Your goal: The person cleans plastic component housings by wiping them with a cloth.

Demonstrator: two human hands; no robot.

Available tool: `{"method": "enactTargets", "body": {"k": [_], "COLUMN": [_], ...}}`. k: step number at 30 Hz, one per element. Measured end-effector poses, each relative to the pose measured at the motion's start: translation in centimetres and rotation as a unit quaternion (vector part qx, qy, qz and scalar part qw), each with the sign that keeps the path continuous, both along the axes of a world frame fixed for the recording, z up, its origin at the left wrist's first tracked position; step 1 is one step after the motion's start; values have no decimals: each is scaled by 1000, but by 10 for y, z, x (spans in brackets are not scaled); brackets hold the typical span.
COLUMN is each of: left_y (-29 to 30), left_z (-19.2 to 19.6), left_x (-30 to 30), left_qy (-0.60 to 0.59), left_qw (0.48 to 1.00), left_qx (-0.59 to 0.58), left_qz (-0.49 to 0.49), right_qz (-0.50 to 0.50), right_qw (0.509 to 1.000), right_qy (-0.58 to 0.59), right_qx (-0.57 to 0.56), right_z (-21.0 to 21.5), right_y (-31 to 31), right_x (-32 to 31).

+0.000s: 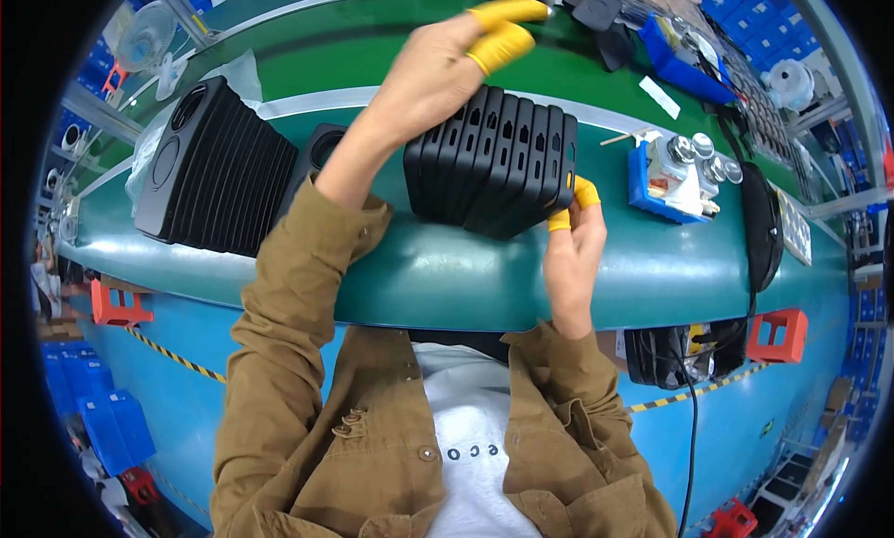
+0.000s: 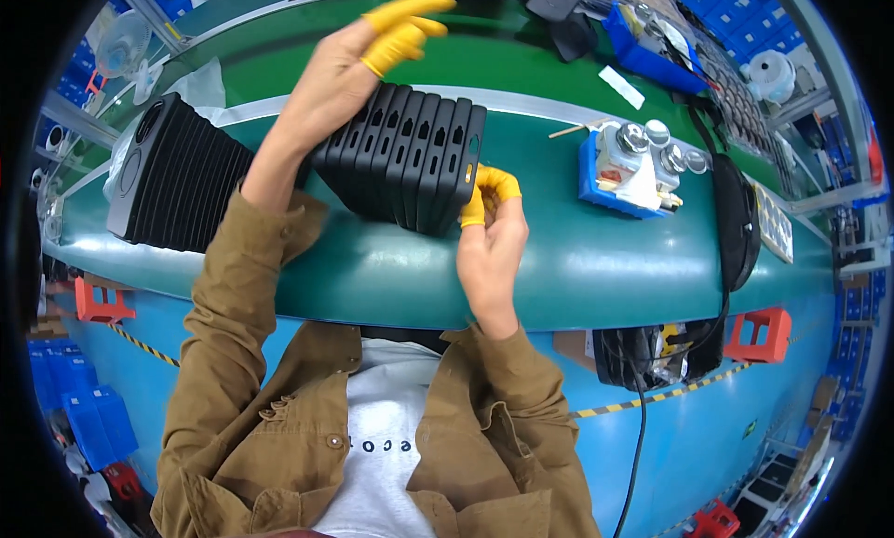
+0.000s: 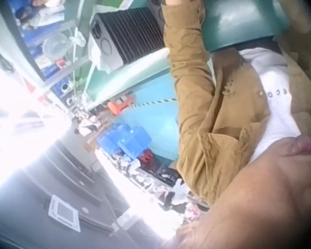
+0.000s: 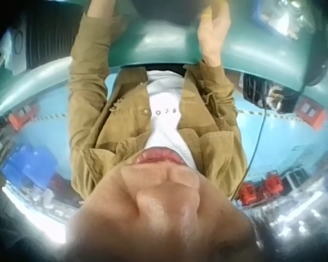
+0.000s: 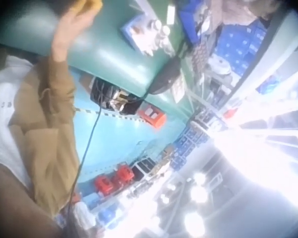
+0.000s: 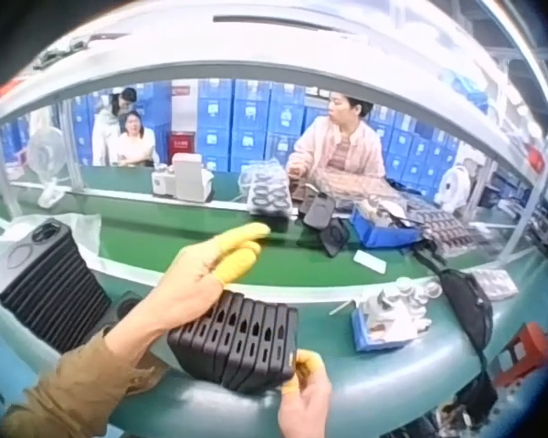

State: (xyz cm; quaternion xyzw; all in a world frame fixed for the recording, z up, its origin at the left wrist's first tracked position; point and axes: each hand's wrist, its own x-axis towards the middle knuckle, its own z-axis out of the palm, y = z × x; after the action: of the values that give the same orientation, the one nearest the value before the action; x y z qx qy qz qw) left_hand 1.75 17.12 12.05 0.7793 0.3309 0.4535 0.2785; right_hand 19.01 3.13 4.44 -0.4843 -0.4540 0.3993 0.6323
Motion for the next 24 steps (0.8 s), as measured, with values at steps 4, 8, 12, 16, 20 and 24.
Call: {"method": "enactTargets", "body": {"k": [4,8,12,16,20,24], "left_y": [-30,-50,-82,-126,-145,-142], "left_z": [-15,-30,-14,-10,-20,-19], "left_x": [-27,-54,-45,-25,0,22], "left_qy": [-34,61,-6,23,126,154], "left_qw": [971,971,978,986,948,923], "left_qx": [-12,-161,-166,-28,100,127], "left_qz": [236,168,124,164,275,328], "right_qz": [7,-9,10,-1,-32,-46], "right_qw": [1000,1000,999,1000,998,995], "right_qy": [-15,9,26,-2,-27,-73], "right_qx": [-16,8,21,27,44,53], "right_z": [4,-4,-15,-13,-14,-16], "right_y": [-7,-9,-15,-23,-30,-33], "right_x": [1,-6,-1,-12,-25,-24]}}
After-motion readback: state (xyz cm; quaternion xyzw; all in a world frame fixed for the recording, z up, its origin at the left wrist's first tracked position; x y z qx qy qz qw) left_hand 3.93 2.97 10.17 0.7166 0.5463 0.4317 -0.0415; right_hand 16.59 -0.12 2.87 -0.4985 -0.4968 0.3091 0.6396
